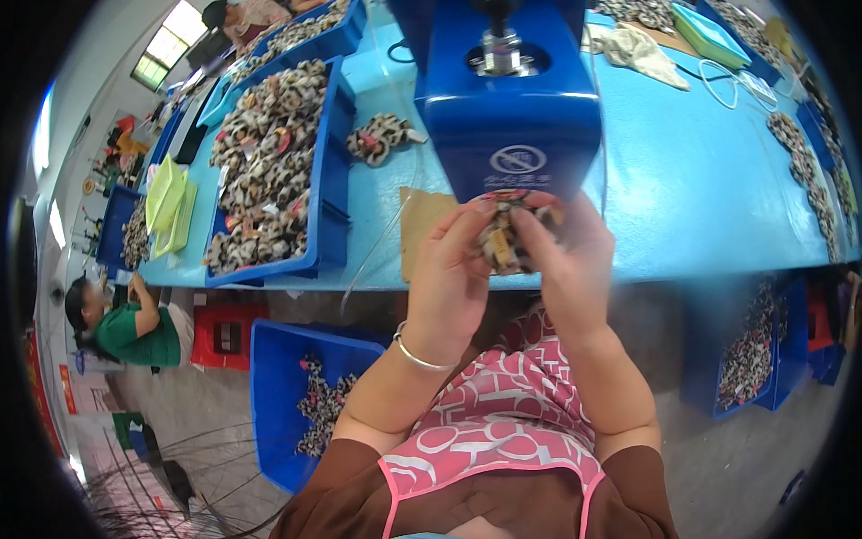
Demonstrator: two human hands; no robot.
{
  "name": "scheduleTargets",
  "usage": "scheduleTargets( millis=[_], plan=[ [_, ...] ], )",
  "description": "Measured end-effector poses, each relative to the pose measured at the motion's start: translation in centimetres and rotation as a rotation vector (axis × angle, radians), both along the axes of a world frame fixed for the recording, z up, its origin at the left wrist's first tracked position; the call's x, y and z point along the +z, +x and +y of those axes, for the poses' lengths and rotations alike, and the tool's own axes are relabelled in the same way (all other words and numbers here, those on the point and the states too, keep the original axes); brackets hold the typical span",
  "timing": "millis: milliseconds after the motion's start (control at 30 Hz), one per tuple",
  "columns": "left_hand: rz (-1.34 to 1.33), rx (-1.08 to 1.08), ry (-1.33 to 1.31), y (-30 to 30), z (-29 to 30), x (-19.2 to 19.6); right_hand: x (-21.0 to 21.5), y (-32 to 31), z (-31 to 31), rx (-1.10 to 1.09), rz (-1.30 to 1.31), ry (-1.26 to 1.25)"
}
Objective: The person takes plush toys from a container, attaches tags and accessories to each plush toy by hand, and fastens them using a machine.
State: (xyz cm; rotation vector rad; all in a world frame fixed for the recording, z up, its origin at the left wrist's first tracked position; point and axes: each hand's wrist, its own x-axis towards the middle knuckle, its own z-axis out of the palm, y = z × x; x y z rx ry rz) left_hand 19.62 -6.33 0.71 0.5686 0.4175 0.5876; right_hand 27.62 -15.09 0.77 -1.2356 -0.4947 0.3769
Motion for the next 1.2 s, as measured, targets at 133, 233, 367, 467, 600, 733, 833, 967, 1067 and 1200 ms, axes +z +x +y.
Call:
scheduleTargets(
  millis=[133, 233, 367, 467, 600, 733, 833, 967, 1067, 1200],
  plan=[
    [0.006, -0.011, 0.022, 0.2, 0.0, -0.1, -0.6, 0.2, 0.0, 0.001, 0.063, 0.089],
    [0.02, -0.005, 0.019, -0.1, 0.0, 0.3, -0.9, 0.3, 0.0, 0.031, 0.04, 0.095],
    [0.018, -0.019, 0.033, -0.2, 0.2, 0.2, -0.9, 0.3, 0.0, 0.032, 0.035, 0.091],
    [-0.005, -0.025, 0.017, 0.1, 0.0, 0.0, -1.1, 0.2, 0.0, 0.023, 0.039, 0.094],
    [-0.008, -0.045, 0.043, -0.1, 0.0, 0.4, -1.2, 0.5, 0.0, 0.004, 0.027, 0.117],
    [0.018, -0.079, 0.055, -0.3, 0.2, 0.0, -0.9, 0.5, -0.2, 0.002, -0.043, -0.004],
    [0.039, -0.036, 0.016, -0.1, 0.2, 0.0, -0.2, 0.3, -0.1, 0.017, -0.009, 0.038],
    [-0.004, -0.043, 0.041, 0.2, 0.5, -1.1, -0.2, 0.4, -0.1, 0.036, 0.019, 0.057],
    [0.011, -0.017, 0.0, 0.2, 0.1, 0.0, -0.2, 0.5, -0.2, 0.043, 0.001, 0.029],
    [0.007, -0.011, -0.006, 0.1, 0.1, -0.6, -0.5, 0.6, -0.2, 0.046, 0.023, 0.054]
  ],
)
